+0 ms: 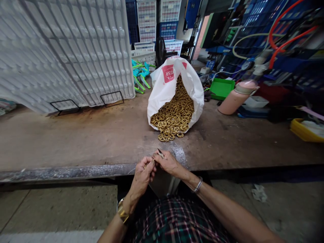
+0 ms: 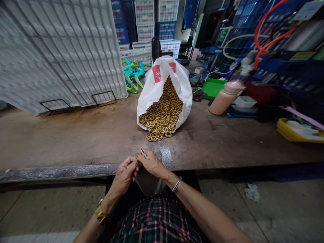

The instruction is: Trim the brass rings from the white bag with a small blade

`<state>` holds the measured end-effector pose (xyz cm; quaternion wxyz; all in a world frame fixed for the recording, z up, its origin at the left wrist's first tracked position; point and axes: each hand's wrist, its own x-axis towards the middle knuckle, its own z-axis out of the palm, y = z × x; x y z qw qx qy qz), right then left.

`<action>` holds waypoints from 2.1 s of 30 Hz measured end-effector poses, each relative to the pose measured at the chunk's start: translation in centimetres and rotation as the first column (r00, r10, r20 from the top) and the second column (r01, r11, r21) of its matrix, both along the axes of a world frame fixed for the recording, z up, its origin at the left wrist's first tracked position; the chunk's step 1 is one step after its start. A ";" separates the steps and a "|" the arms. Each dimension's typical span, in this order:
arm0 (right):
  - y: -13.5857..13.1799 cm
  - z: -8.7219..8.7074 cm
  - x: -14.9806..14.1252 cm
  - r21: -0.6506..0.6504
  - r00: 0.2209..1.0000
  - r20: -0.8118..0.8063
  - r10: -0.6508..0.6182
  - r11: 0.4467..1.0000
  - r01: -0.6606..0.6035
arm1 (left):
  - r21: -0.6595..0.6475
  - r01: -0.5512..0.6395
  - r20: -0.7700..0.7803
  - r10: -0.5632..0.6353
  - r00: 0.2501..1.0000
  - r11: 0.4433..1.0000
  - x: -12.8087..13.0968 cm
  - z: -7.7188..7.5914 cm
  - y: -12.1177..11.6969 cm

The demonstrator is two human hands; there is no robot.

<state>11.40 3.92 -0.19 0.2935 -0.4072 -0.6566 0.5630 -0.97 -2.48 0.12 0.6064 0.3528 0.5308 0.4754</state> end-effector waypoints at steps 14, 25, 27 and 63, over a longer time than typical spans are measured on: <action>0.0 -0.4 0.0 -0.114 1.000 -0.019 0.006 0.993 -0.008 | -0.005 -0.014 0.137 0.014 0.990 1.000 -0.1 0.1 0.0; -0.3 -0.3 0.0 -0.078 1.000 -0.022 0.008 0.997 -0.010 | -0.031 0.017 0.246 -0.009 0.969 0.999 -0.4 0.5 -0.1; -0.1 -0.3 -0.1 -0.023 1.000 0.024 -0.001 1.000 0.002 | -0.058 0.005 0.310 0.013 0.951 0.998 -0.5 0.5 -0.1; 6.7 -0.5 2.5 0.462 0.857 0.229 -0.462 0.826 0.322 | -0.081 -0.143 0.336 0.162 0.928 0.986 0.1 0.6 1.4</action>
